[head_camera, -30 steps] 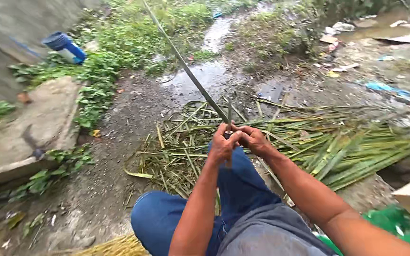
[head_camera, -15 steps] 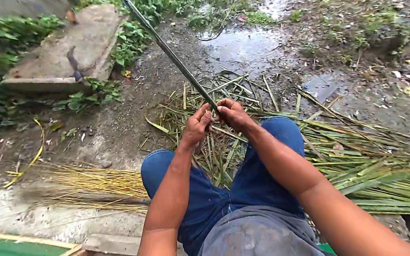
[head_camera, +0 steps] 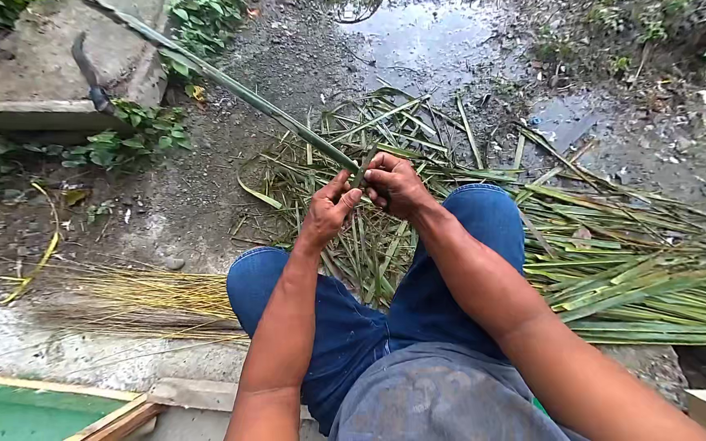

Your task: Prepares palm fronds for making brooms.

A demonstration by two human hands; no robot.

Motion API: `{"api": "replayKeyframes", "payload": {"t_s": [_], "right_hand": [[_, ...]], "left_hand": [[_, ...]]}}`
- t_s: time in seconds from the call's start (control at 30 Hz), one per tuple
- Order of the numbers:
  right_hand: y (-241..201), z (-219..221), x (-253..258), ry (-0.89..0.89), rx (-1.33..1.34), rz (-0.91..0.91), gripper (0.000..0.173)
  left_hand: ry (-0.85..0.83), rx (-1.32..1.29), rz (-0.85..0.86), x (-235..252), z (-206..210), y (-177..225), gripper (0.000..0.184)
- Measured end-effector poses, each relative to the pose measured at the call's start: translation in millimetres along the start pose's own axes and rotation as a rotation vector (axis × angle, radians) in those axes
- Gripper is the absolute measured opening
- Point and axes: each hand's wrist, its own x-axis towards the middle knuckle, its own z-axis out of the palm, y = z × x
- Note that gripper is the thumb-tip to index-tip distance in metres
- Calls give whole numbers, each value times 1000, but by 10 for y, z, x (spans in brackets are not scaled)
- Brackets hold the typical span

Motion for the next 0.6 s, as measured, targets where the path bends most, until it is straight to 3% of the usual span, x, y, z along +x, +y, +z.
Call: {"api": "replayKeyframes", "payload": {"t_s": [0.3,0.43,0.6], "right_hand": [[-68,11,-116,-98,235,111,13],[-42,82,-156,-32,-19,-128,2],[-64,141,-139,25,-99,-246,8]], "left_hand": [[-11,650,307,-37,-208,181,48],[44,979,436,-14,-270,350,42],[167,996,486,4,-183,320,42]]}}
